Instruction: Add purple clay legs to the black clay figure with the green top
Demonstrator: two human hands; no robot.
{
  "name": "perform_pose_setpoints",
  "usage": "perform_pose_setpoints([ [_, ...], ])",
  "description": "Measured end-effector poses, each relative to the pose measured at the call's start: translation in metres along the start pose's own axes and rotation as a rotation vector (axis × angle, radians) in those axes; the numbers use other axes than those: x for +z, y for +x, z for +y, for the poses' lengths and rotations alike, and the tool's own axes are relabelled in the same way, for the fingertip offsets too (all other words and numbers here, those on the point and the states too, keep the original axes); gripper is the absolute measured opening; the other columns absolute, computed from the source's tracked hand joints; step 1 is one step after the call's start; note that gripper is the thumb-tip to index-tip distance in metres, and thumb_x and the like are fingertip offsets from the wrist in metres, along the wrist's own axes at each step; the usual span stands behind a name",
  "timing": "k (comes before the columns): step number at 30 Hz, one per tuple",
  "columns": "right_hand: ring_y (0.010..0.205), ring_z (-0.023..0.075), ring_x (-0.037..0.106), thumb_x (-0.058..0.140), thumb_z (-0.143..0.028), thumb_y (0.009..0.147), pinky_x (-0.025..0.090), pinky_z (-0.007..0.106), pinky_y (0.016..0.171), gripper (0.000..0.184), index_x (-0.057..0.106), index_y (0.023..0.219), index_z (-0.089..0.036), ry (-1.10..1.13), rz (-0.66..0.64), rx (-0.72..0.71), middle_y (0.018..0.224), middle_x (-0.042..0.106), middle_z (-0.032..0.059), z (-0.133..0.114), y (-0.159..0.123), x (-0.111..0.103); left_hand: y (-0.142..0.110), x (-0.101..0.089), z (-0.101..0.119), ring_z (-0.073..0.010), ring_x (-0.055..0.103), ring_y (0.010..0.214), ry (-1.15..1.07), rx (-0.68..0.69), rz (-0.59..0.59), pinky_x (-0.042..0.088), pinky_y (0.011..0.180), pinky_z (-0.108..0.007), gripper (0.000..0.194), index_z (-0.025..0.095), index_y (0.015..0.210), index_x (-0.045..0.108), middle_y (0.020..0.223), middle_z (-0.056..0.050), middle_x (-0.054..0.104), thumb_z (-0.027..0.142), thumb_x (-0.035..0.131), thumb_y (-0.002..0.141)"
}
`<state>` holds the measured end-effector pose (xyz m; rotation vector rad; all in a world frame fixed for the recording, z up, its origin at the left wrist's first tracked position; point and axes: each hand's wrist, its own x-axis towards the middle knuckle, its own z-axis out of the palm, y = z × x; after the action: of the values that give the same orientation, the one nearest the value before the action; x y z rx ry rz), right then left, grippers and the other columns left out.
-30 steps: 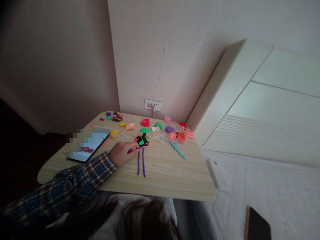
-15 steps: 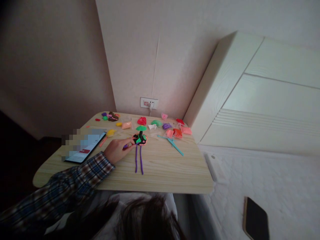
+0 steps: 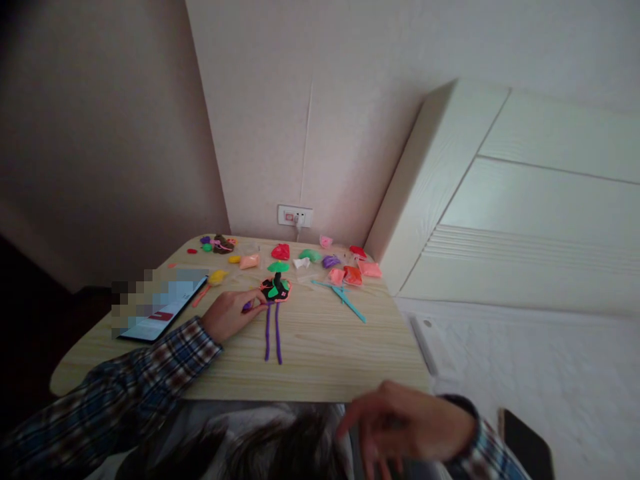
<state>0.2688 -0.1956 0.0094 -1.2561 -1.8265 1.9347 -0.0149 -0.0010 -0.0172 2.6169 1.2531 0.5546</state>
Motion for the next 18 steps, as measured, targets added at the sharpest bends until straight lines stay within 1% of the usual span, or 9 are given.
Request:
perform_pose_setpoints([
  [2, 0.056, 0.0106, 0.060, 0.045, -0.042, 0.086, 0.049, 0.023, 0.054, 0.034, 0.057, 0.102, -0.015, -0.051, 0.138, -0.170, 0.069, 0.063, 0.0041, -0.039, 0.040, -0.029, 0.000, 0.000, 0.002, -0.0156, 0.059, 0.063, -0.013, -0.011, -0.024, 0.038, 0.060, -0.024, 0.018, 0.020, 0.084, 0.062, 0.070, -0.001, 0.065, 0.034, 0.052, 0.081],
  [4, 0.051, 0.0092, 0.056, 0.044, -0.041, 0.087, 0.047, 0.022, 0.051, 0.030, 0.059, 0.093, -0.016, -0.168, 0.391, -0.424, 0.060, 0.058, 0.0005, -0.068, 0.084, -0.049, 0.000, 0.000, 0.003, -0.0155, 0.059, 0.063, -0.022, -0.018, -0.031, 0.038, 0.059, -0.024, 0.017, 0.020, 0.083, 0.062, 0.070, -0.001, 0.065, 0.034, 0.053, 0.081],
  [5, 0.049, 0.0090, 0.054, 0.042, -0.040, 0.088, 0.046, 0.022, 0.051, 0.029, 0.059, 0.092, -0.016, -0.251, 0.501, -0.522, 0.058, 0.056, -0.0007, -0.076, 0.106, -0.056, 0.000, 0.000, 0.003, -0.0156, 0.059, 0.063, -0.025, -0.019, -0.032, 0.038, 0.059, -0.024, 0.017, 0.020, 0.082, 0.062, 0.070, -0.001, 0.065, 0.034, 0.053, 0.081],
  [7, 0.049, 0.0094, 0.052, 0.036, -0.034, 0.090, 0.045, 0.022, 0.051, 0.028, 0.058, 0.096, -0.017, -0.414, 0.694, -0.664, 0.057, 0.055, -0.0015, -0.081, 0.144, -0.064, -0.001, 0.001, 0.003, -0.0157, 0.059, 0.062, -0.028, -0.018, -0.035, 0.038, 0.059, -0.024, 0.017, 0.020, 0.082, 0.062, 0.069, -0.001, 0.065, 0.035, 0.052, 0.081],
  [9, 0.053, 0.0102, 0.052, 0.036, -0.026, 0.090, 0.045, 0.024, 0.057, 0.025, 0.059, 0.097, -0.019, -0.631, 0.842, -0.723, 0.066, 0.060, 0.0010, -0.073, 0.170, -0.066, -0.001, 0.000, 0.003, -0.0155, 0.058, 0.060, -0.028, -0.016, -0.032, 0.038, 0.058, -0.024, 0.018, 0.020, 0.082, 0.061, 0.066, 0.000, 0.064, 0.035, 0.052, 0.081],
  [11, 0.062, 0.0122, 0.055, 0.036, -0.020, 0.088, 0.045, 0.026, 0.065, 0.024, 0.058, 0.097, -0.019, -0.804, 0.865, -0.777, 0.079, 0.064, 0.0043, -0.059, 0.181, -0.064, -0.001, 0.000, 0.004, -0.0155, 0.058, 0.060, -0.022, -0.013, -0.022, 0.038, 0.058, -0.024, 0.018, 0.020, 0.083, 0.061, 0.064, 0.000, 0.063, 0.035, 0.052, 0.081],
  [13, 0.070, 0.0147, 0.056, 0.037, -0.018, 0.087, 0.044, 0.028, 0.069, 0.023, 0.057, 0.096, -0.018, -0.903, 0.852, -0.813, 0.082, 0.063, 0.0062, -0.048, 0.184, -0.061, -0.001, -0.002, 0.004, -0.0161, 0.059, 0.060, -0.004, -0.011, -0.007, 0.037, 0.057, -0.025, 0.018, 0.020, 0.083, 0.060, 0.064, -0.001, 0.063, 0.036, 0.052, 0.081],
  [15, 0.075, 0.0162, 0.055, 0.038, -0.019, 0.087, 0.044, 0.029, 0.071, 0.020, 0.056, 0.095, -0.018, -0.918, 0.826, -0.810, 0.083, 0.061, 0.0070, -0.042, 0.182, -0.059, -0.001, -0.002, 0.005, -0.0165, 0.059, 0.060, 0.011, 0.001, 0.007, 0.037, 0.057, -0.025, 0.019, 0.019, 0.082, 0.060, 0.065, -0.001, 0.064, 0.037, 0.052, 0.082],
  [18, 0.078, 0.0163, 0.053, 0.039, -0.023, 0.088, 0.044, 0.029, 0.072, 0.018, 0.054, 0.096, -0.018, -0.866, 0.768, -0.766, 0.085, 0.057, 0.0064, -0.043, 0.181, -0.058, -0.001, 0.001, 0.003, -0.0163, 0.060, 0.061, 0.018, 0.030, 0.021, 0.038, 0.057, -0.025, 0.020, 0.019, 0.083, 0.059, 0.067, -0.001, 0.065, 0.037, 0.049, 0.083],
])
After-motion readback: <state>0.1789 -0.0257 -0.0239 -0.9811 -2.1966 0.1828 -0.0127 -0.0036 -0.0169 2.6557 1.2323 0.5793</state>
